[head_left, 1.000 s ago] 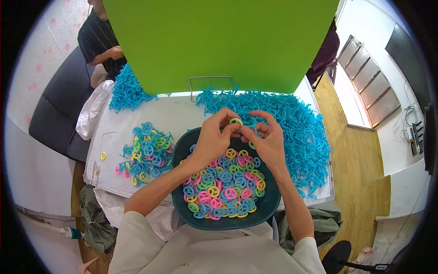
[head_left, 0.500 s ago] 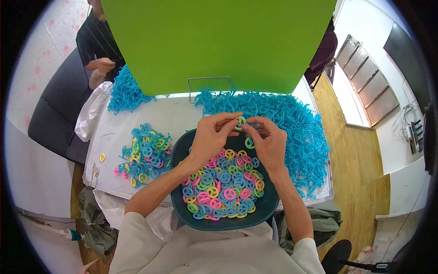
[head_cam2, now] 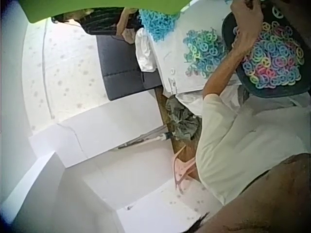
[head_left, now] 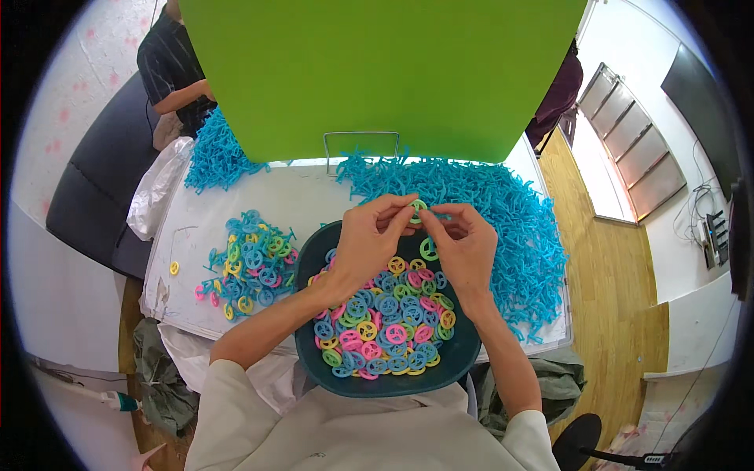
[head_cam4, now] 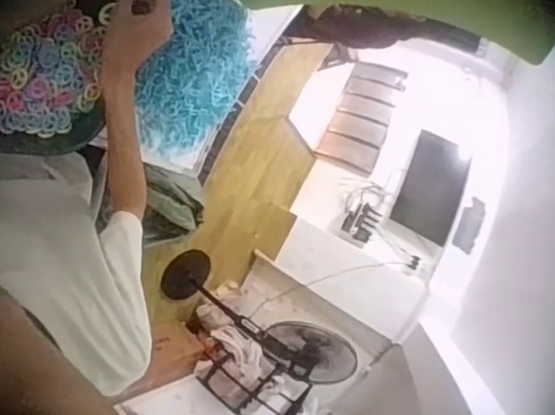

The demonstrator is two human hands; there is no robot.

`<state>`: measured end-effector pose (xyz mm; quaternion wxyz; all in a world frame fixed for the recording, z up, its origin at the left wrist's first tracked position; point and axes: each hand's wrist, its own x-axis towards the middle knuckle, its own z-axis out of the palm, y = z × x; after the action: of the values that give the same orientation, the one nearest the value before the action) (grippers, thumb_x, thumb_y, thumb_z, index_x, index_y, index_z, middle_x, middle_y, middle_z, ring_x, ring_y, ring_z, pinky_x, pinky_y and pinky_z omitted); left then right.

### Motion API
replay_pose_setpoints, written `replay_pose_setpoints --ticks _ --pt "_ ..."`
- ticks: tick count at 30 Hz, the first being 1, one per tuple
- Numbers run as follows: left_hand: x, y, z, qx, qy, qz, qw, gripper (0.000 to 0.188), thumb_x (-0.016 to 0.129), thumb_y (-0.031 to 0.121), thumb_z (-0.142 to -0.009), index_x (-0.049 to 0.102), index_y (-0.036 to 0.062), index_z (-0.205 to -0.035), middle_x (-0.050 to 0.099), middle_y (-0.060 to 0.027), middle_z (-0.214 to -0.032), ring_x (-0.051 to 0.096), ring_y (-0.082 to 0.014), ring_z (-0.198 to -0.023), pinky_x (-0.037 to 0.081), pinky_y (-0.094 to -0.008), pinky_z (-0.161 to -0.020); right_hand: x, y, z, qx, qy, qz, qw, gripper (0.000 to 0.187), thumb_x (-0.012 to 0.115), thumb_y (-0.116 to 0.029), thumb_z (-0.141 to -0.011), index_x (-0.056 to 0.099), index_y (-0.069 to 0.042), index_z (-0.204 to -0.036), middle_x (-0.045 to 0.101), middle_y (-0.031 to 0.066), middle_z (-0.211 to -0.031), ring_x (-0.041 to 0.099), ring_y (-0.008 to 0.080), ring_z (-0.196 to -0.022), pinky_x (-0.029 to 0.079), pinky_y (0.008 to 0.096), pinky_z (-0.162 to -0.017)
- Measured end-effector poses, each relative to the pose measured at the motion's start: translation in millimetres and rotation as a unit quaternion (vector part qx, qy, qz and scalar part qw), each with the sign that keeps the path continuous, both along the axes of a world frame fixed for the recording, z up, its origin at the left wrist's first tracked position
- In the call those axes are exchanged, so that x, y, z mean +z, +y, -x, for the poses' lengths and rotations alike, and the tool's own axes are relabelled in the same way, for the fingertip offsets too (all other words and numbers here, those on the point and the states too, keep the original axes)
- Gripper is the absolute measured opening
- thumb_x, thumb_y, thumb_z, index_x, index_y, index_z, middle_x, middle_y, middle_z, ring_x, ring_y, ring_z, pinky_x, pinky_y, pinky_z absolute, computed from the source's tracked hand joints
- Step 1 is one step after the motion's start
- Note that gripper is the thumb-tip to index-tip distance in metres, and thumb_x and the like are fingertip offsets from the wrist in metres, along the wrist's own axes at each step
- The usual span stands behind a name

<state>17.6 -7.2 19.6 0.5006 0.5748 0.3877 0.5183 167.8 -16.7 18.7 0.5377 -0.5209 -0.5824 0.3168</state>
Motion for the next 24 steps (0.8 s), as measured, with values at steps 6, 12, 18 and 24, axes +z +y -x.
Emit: replay_pose_setpoints --ticks 6,12,18,24 --pt "-5 7 4 -0.019 -0.061 0.032 0.997 0.023 0.053 0.010 -0.096 0.059 -0.0036 -0.115 0.065 -0.0105 -0.101 0.064 -0.0154 -0.093 0.056 -0.0287 -0.083 -10 8 -5 0.029 -0.069 -0.067 0.995 0.017 0.070 -0.009 -0.085 0.065 0.000 -0.100 0.067 0.0053 -0.083 0.061 0.0062 -0.075 0.047 0.0196 -0.059" --pt "-1 9 12 -0.026 -0.109 0.103 0.988 0.023 0.052 0.016 -0.098 0.057 0.0008 -0.115 0.062 -0.0080 -0.103 0.063 -0.0161 -0.094 0.054 -0.0288 -0.086 -1 -3 -2 0.145 0.121 -0.015 0.982 0.032 0.063 -0.004 -0.089 0.055 -0.001 -0.120 0.065 0.0075 -0.096 0.062 0.0079 -0.084 0.049 0.0212 -0.065" --pt "14 4 29 0.048 -0.135 0.066 0.988 0.022 0.053 0.016 -0.097 0.057 0.0022 -0.114 0.063 -0.0068 -0.102 0.065 -0.0171 -0.091 0.054 -0.0271 -0.078 -7 4 0 0.174 0.129 0.022 0.976 0.031 0.060 -0.006 -0.091 0.054 0.000 -0.121 0.065 0.0112 -0.100 0.065 0.0139 -0.085 0.052 0.0251 -0.069" --pt "57 -18 119 0.172 0.135 -0.020 0.976 0.020 0.053 0.014 -0.096 0.061 0.0007 -0.109 0.064 -0.0069 -0.100 0.066 -0.0161 -0.081 0.054 -0.0268 -0.067 -8 3 -5 0.151 0.062 0.000 0.987 0.015 0.060 -0.010 -0.093 0.064 0.003 -0.099 0.067 0.0086 -0.084 0.064 0.0120 -0.076 0.052 0.0236 -0.068"
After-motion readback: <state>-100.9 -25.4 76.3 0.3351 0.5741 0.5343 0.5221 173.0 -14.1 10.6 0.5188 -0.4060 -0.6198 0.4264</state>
